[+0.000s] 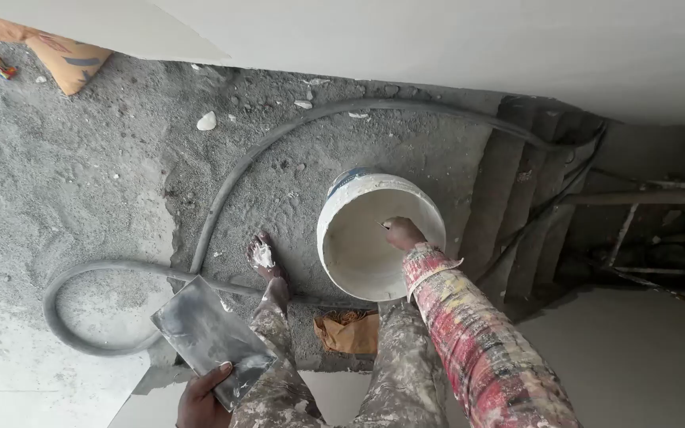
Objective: The person scoops white wall putty from a bucket onto a hawk, then uses a putty knife to spread the putty over the ceiling and wall surfaces along a staircase, working in horizontal strokes and reloading from the bucket repeatedly.
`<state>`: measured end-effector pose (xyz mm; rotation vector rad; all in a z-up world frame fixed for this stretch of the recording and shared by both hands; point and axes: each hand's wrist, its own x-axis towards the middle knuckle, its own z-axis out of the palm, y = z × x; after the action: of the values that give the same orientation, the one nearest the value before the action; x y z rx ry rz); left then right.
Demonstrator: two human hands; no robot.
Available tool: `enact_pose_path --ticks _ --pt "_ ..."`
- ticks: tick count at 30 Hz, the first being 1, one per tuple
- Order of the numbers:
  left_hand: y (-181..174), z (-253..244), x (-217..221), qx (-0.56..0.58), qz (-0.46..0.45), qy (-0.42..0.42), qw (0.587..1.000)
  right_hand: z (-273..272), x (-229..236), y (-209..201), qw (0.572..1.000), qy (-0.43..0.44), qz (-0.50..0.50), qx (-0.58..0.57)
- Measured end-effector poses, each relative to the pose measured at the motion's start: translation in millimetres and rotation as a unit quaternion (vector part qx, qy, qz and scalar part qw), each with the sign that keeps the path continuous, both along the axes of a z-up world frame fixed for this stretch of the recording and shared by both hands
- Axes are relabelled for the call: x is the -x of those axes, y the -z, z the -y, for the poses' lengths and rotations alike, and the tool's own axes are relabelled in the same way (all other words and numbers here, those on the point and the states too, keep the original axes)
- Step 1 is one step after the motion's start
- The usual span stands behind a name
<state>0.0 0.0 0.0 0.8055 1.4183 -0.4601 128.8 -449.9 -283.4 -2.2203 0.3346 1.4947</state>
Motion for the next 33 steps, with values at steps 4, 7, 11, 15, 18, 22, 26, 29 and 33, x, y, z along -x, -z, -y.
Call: enact_pose_path --ticks 4,7,11,15,18,22,26,29,33 --pt "35 -3 29 -0.016 -0.005 0.028 0.999 -47 40 29 0.998 0.043 -0.041 0.015" --pt "40 -4 27 -0.015 -0.004 0.041 0.999 -68 68 50 0.994 0.033 -0.077 0.071" --pt "24 -2 -5 -0.002 -0.026 0.072 0.997 -115 117 162 0.988 -0.125 -0.083 -0.027" --pt "19 -10 -27 -0.019 -0.011 0.117 0.993 -138 148 222 0.993 -0.011 -0.032 -0.116" --pt "24 -27 -21 -0.015 0.015 0.111 0.994 -121 34 85 0.809 0.549 -0.202 -0.058" --pt "24 -19 -23 -0.009 0.033 0.103 0.994 -122 30 93 0.827 0.527 -0.177 -0.088" --pt "30 11 -29 -0.013 0.016 0.093 0.995 -118 30 112 0.473 0.833 -0.171 -0.231" --pt "40 32 -35 0.005 0.017 0.084 0.996 -107 41 110 0.275 0.893 -0.138 -0.329" --pt "54 54 -29 0.053 -0.003 0.082 0.995 -91 63 43 0.318 0.901 -0.087 -0.281"
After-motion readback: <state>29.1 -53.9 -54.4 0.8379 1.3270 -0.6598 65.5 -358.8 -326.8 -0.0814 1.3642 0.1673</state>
